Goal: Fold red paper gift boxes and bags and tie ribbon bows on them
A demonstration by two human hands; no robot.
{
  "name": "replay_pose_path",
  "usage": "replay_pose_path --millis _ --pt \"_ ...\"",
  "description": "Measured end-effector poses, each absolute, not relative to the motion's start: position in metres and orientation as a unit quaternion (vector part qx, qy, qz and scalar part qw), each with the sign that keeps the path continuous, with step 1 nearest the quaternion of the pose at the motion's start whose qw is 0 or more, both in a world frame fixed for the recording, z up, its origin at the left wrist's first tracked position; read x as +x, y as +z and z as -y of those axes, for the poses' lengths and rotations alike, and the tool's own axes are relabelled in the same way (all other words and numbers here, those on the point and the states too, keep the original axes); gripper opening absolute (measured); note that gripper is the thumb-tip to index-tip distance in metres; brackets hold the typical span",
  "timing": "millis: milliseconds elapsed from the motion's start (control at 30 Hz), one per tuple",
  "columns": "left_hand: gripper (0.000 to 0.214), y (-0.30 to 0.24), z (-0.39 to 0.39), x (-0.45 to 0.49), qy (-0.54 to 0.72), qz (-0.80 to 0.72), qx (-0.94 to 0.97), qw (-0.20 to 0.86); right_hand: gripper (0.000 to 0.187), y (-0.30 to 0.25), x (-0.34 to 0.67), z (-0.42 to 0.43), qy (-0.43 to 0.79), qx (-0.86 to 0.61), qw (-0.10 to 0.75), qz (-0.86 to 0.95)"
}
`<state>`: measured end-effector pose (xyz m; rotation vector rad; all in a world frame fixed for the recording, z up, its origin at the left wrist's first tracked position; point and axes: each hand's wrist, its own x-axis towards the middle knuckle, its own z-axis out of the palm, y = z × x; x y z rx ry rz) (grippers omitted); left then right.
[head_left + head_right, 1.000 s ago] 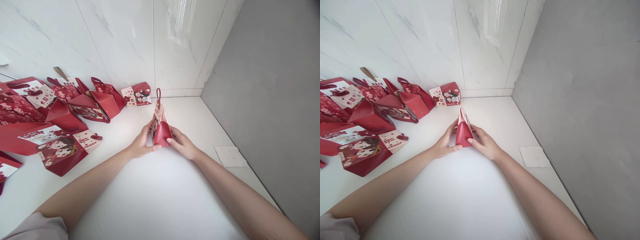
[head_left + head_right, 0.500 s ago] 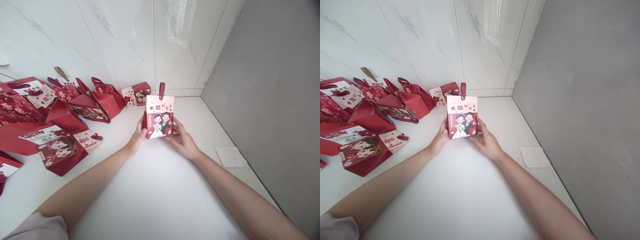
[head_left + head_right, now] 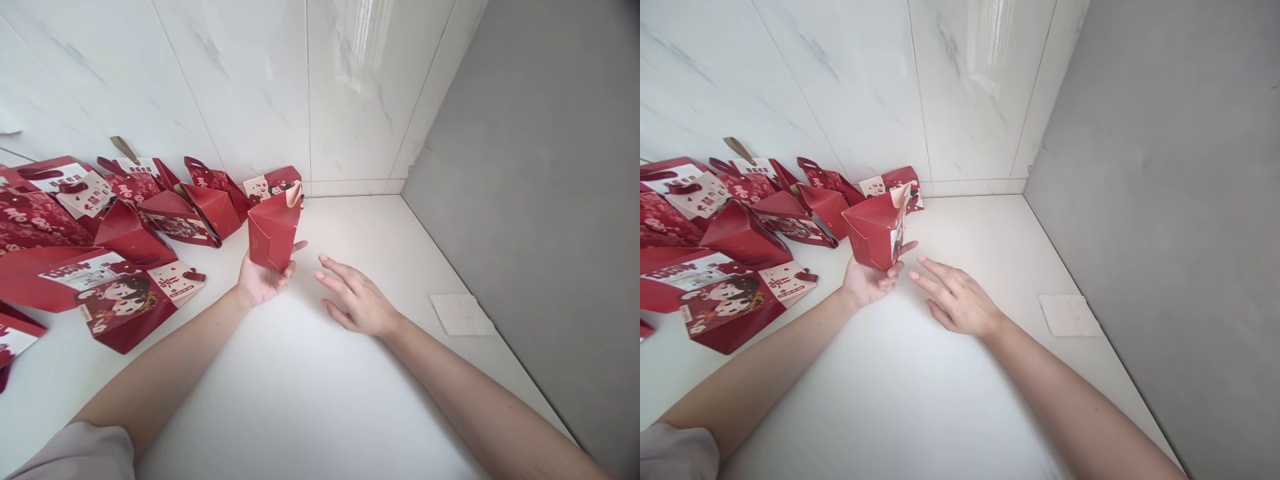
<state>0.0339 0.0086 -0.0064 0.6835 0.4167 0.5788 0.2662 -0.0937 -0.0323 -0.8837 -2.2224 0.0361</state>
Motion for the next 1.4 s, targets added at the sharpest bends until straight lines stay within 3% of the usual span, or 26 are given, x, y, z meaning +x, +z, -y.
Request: replay_pose_path --millis 267,433,600,700,1000,1400 --pt "0.076 -0.006 0.001 0.046 0.251 -0.265 0.439 0.821 0.086 -0.036 0.271 0.092 -0.024 -0.392 0.430 0.813" --pt "0.086 -0.011 0.001 0.048 0.226 -0.296 0.478 0.796 0.076 -0.031 0.271 0.092 0.008 -0.414 0.415 0.810" --pt "0.060 -0.016 -0.005 0.045 0.208 -0.307 0.459 0.807 0.067 -0.027 0.274 0.090 0.070 -0.447 0.410 0.792" --pt "0.062 -0.018 -0.006 0.043 0.209 -0.305 0.453 0.811 0.068 -0.030 0.273 0.090 0.072 -0.445 0.419 0.788" --pt "0.054 -0.015 0.001 0.047 0.168 -0.337 0.508 0.774 0.091 -0.035 0.274 0.087 0.066 -0.479 0.417 0.770" --pt "0.058 -0.020 0.001 0.046 0.170 -0.321 0.541 0.758 0.065 -0.032 0.275 0.088 0.051 -0.477 0.413 0.774"
